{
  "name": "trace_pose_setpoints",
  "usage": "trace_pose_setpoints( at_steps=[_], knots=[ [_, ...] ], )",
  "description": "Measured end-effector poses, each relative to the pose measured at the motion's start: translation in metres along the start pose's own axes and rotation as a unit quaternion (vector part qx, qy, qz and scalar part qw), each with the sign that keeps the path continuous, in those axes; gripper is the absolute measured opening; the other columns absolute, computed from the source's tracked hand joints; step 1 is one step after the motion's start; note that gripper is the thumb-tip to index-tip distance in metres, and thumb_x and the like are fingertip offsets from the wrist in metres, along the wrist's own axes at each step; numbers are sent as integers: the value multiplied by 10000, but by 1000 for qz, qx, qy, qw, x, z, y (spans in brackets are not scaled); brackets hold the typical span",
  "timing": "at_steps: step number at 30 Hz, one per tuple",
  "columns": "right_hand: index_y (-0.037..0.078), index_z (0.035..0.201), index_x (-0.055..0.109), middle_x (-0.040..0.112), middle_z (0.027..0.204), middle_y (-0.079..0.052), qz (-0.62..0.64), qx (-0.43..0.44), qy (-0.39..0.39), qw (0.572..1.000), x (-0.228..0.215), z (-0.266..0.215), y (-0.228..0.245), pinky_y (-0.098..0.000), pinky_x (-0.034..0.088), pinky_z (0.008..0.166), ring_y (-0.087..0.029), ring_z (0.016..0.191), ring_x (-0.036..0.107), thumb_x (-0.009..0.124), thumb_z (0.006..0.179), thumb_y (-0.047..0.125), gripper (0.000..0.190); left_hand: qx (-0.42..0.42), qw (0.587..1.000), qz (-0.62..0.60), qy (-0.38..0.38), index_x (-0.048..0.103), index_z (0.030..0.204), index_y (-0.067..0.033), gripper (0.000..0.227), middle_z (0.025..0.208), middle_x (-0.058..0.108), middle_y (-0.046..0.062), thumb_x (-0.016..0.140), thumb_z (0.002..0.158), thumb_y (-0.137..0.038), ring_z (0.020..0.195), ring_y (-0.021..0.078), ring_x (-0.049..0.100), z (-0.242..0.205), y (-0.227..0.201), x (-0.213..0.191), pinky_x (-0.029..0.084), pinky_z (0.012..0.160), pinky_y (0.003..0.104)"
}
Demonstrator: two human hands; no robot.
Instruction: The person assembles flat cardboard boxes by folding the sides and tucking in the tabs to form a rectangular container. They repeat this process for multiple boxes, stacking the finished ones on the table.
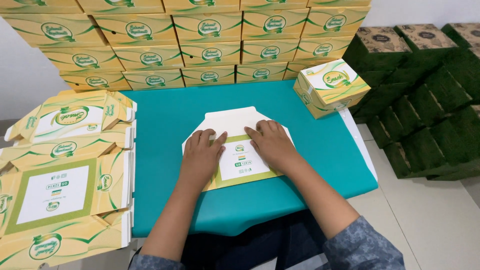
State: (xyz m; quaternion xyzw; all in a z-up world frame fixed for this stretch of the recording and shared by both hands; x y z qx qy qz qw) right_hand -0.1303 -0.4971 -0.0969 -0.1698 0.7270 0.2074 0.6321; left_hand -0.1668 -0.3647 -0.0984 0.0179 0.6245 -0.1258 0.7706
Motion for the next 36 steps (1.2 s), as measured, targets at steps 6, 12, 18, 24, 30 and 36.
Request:
trace_pose_setpoints(
  at_steps=[6, 12, 18, 24, 30, 36],
  knots=[
    [-3, 1452, 275, 218, 1512, -246, 74, -22, 62, 995, 12, -34, 70, -489, 75, 1152, -347, 1428, 148, 242, 993, 135, 481, -34, 999, 20, 4, 527, 1332, -175, 367, 1308, 547, 52, 426, 979, -184, 1291, 232, 443, -9, -12, 30, 350, 1067, 355],
    [-61, 1464, 179, 94, 1554, -254, 145, -58, 48, 987, 17, -48, 93, -481, -33, 1156, -370, 1444, 31, 194, 1013, 128, 489, -29, 994, -87, 59, 337, 1455, -76, 489, 1510, 332, 128, 336, 978, -180, 1416, 307, 244, -30, -19, 19, 153, 1163, 414],
    [2, 1488, 150, 71, 1569, -205, 145, -70, 66, 985, 12, -58, 76, -436, -26, 1163, -327, 1452, 21, 136, 1030, 288, 541, 45, 986, -22, 159, 193, 1496, -122, 652, 1579, 140, 57, 187, 980, -522, 1457, 234, 77, -36, -23, 21, 16, 1178, 365],
    [92, 1507, 143, 62, 1585, -115, 102, -52, 91, 989, 14, -76, 39, -435, -36, 1161, -284, 1457, 4, 144, 1021, 342, 547, 45, 981, -31, 188, 191, 1497, -155, 791, 1576, 147, 23, 221, 912, -687, 1457, 210, 77, -37, -20, 24, -9, 1181, 374],
    [111, 1506, 162, 69, 1587, -86, 90, -21, 87, 992, 16, -82, 21, -425, -34, 1162, -262, 1456, 22, 183, 1017, 368, 552, 5, 971, -57, 232, 163, 1502, -164, 822, 1588, 89, -6, 316, 884, -683, 1465, 192, 21, -37, -21, 22, -42, 1182, 385],
    [115, 1508, 149, 52, 1588, -84, 83, -9, 96, 992, 15, -84, 25, -439, -62, 1159, -257, 1457, -1, 287, 980, 511, 675, -34, 965, -74, 248, 116, 1508, -113, 753, 1595, 30, 57, 245, 936, -586, 1467, 240, -55, -44, -35, 14, -112, 1154, 452]
  ],
)
Point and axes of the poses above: each hand's wrist, its own z-axis towards the middle knuckle, its own x-axis out of the palm, y = z × x, the point moved 10 cm from there along z, towards the middle knuckle
